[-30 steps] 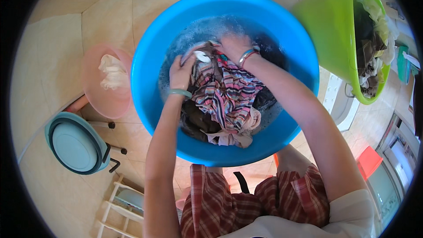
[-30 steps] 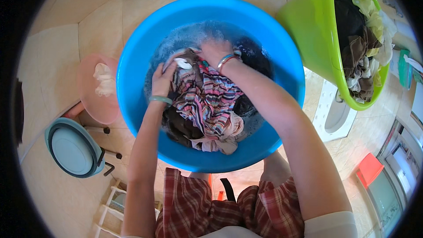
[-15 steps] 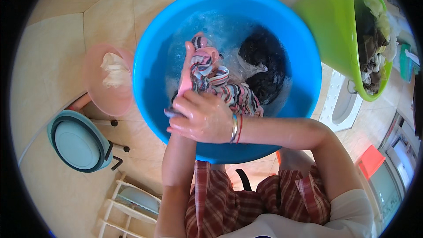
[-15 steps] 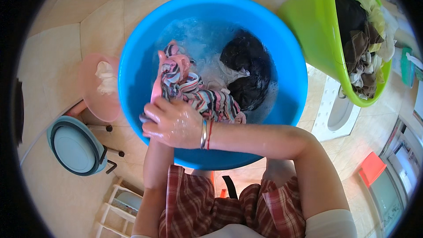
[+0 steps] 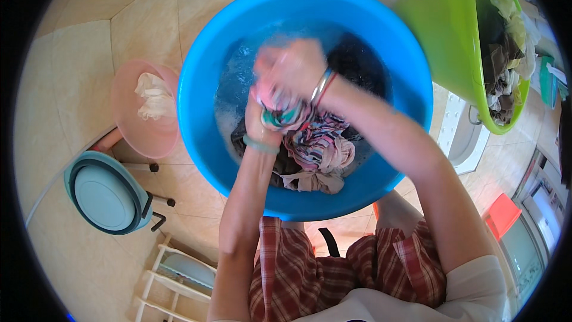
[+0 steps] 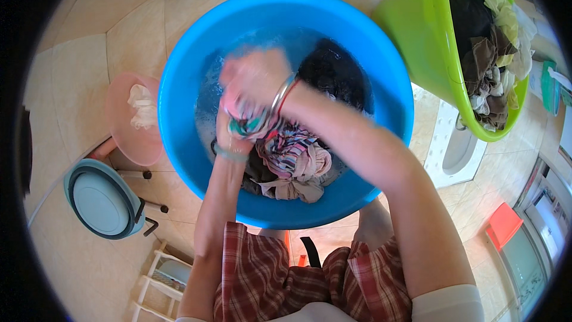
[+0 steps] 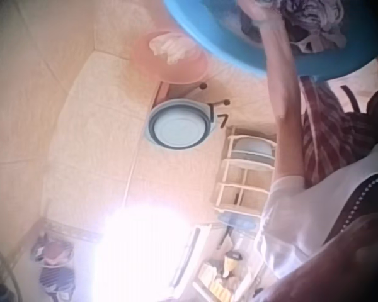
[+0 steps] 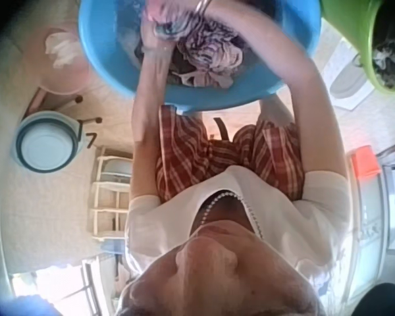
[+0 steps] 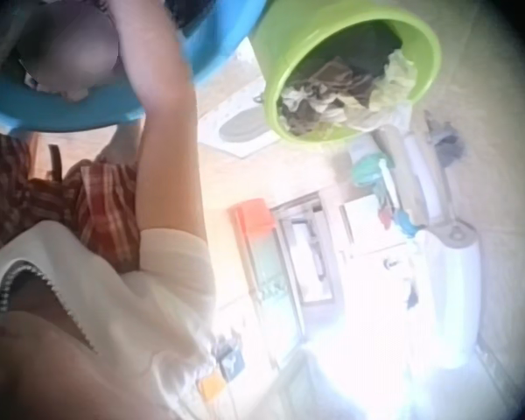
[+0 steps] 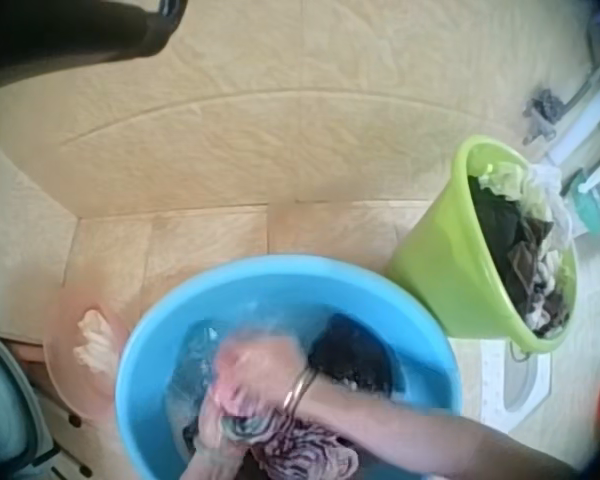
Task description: The person hand-washes a load of mixed-color clothes in a blue basin filled with soapy water. They agitate, scrub, and wring out individual items, then transfer them to a green bucket. The process continues with multiple garments throughout the clip.
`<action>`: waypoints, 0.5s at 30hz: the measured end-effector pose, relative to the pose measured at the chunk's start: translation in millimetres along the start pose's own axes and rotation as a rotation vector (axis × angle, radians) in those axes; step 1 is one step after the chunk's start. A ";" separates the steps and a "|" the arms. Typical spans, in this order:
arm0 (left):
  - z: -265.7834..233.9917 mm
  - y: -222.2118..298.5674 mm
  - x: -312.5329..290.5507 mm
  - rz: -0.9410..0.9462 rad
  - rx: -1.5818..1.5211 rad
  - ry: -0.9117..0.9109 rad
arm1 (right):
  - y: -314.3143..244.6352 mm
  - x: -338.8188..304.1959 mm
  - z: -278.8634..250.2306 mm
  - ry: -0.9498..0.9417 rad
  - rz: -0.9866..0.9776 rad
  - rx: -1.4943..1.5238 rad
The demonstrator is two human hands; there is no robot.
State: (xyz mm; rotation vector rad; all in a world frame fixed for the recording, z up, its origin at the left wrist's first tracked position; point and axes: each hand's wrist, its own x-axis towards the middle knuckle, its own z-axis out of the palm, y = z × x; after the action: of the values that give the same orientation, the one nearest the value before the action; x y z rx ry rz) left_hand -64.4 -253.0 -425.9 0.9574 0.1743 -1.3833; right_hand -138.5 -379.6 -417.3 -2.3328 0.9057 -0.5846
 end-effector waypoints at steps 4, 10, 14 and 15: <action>-12.8 16.7 7.8 -0.034 0.061 0.252 | 86.8 -9.9 -19.7 -0.218 0.211 -0.244; -38.6 13.8 20.5 0.061 0.149 0.203 | 62.9 -50.2 2.3 -0.279 -0.001 -0.454; -47.6 8.1 33.0 -0.013 0.064 0.178 | 60.1 -18.7 31.7 -0.421 0.324 -0.237; -44.6 5.3 33.1 -0.025 0.099 0.169 | 48.6 -6.6 28.3 -0.394 0.471 -0.087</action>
State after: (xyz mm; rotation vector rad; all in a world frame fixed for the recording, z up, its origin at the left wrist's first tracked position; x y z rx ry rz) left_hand -33.3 -249.0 -472.0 1.1593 0.2468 -1.3435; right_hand -149.4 -394.9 -470.7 -2.0889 1.2408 0.1061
